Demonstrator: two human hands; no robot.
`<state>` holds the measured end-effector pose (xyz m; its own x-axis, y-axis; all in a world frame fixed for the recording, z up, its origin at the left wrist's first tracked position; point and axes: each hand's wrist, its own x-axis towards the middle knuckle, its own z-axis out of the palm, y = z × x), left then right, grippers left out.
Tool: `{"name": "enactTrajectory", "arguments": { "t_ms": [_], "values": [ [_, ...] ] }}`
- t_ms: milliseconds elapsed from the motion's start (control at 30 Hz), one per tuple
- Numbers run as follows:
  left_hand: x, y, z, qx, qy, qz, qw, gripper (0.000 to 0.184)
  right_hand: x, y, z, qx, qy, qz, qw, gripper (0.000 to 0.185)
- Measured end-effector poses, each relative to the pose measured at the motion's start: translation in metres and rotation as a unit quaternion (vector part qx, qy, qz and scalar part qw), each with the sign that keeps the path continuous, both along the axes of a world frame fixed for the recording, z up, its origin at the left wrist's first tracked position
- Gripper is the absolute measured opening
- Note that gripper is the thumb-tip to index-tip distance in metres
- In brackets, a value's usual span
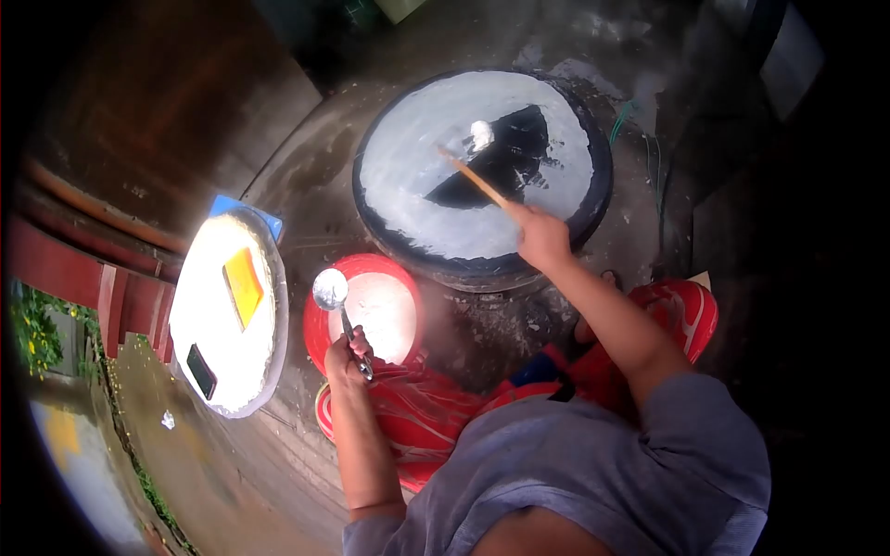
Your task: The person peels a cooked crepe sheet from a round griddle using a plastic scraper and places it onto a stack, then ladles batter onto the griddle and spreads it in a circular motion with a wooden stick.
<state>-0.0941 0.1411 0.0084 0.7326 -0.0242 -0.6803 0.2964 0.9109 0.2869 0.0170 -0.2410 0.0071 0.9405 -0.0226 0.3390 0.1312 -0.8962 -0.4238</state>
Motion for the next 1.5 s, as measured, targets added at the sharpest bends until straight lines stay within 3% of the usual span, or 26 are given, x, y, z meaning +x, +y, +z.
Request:
{"name": "enactTrajectory", "arguments": {
  "t_ms": [33,167,333,367,500,567,667,700,767,900,1000,1067,1167,1200,1233,1333,1400,1433,1500],
  "values": [
    [0.0,0.0,0.0,-0.009,-0.01,-0.001,1.0,0.027,-0.003,0.001,-0.003,-0.04,-0.016,0.042,0.998,0.04],
    [0.001,-0.006,0.009,0.018,0.024,0.01,1.0,0.029,0.034,-0.043,0.003,-0.111,0.027,-0.085,0.99,0.039],
    [0.002,0.003,0.0,0.008,0.03,0.005,0.999,0.029,0.009,-0.019,0.008,0.007,0.081,-0.127,0.989,0.041],
    [0.003,0.004,-0.001,-0.001,0.021,0.001,1.0,0.03,-0.001,-0.016,0.001,-0.02,0.028,-0.034,0.999,0.043],
    [0.001,-0.003,0.007,-0.006,0.019,0.0,1.0,0.029,0.032,-0.06,-0.02,-0.138,-0.031,-0.111,0.984,0.04],
    [0.003,0.001,0.004,0.01,0.029,0.001,1.0,0.029,0.037,-0.074,-0.009,-0.14,-0.023,-0.129,0.981,0.037],
    [0.004,0.001,0.003,0.0,0.03,0.011,0.999,0.024,0.019,-0.065,0.004,-0.002,0.047,-0.156,0.987,0.036],
    [0.005,0.001,0.002,-0.003,0.028,0.013,1.0,0.021,0.008,-0.052,0.006,-0.014,0.054,-0.159,0.986,0.039],
    [0.007,-0.002,0.001,-0.005,0.018,0.011,1.0,0.021,-0.001,-0.044,-0.003,-0.06,-0.017,-0.052,0.997,0.038],
    [0.007,0.001,0.003,-0.018,0.011,-0.012,1.0,0.024,0.028,-0.086,-0.011,-0.148,-0.033,-0.165,0.974,0.038],
    [0.009,0.002,0.001,0.002,0.04,0.011,0.999,0.024,0.027,-0.101,-0.002,-0.104,0.051,-0.186,0.976,0.035],
    [0.009,0.001,0.002,-0.014,0.032,0.01,0.999,0.023,0.027,-0.104,-0.016,0.063,0.109,-0.179,0.976,0.033],
    [0.007,0.003,0.0,-0.036,-0.001,-0.002,0.999,0.022,0.047,-0.13,-0.036,0.158,0.026,-0.138,0.977,0.032],
    [0.008,-0.002,0.006,-0.021,0.016,0.004,1.0,0.021,0.058,-0.142,-0.032,0.204,0.1,-0.185,0.956,0.032],
    [0.009,-0.004,0.009,-0.006,0.031,0.008,0.999,0.021,0.078,-0.16,-0.053,0.162,0.081,-0.218,0.959,0.03],
    [0.01,0.005,-0.002,-0.023,0.022,-0.005,0.999,0.022,0.079,-0.157,-0.033,0.118,0.078,-0.142,0.98,0.028],
    [0.01,0.006,-0.003,-0.028,0.014,-0.007,0.999,0.022,0.073,-0.146,0.0,0.391,0.268,-0.157,0.866,0.026],
    [0.007,0.004,-0.001,-0.031,0.011,-0.008,0.999,0.022,0.083,-0.152,-0.013,0.39,0.267,-0.155,0.868,0.026],
    [0.009,-0.003,0.008,-0.019,0.028,0.005,0.999,0.022,0.096,-0.156,-0.031,0.334,0.103,-0.143,0.926,0.025]
  ]
}}
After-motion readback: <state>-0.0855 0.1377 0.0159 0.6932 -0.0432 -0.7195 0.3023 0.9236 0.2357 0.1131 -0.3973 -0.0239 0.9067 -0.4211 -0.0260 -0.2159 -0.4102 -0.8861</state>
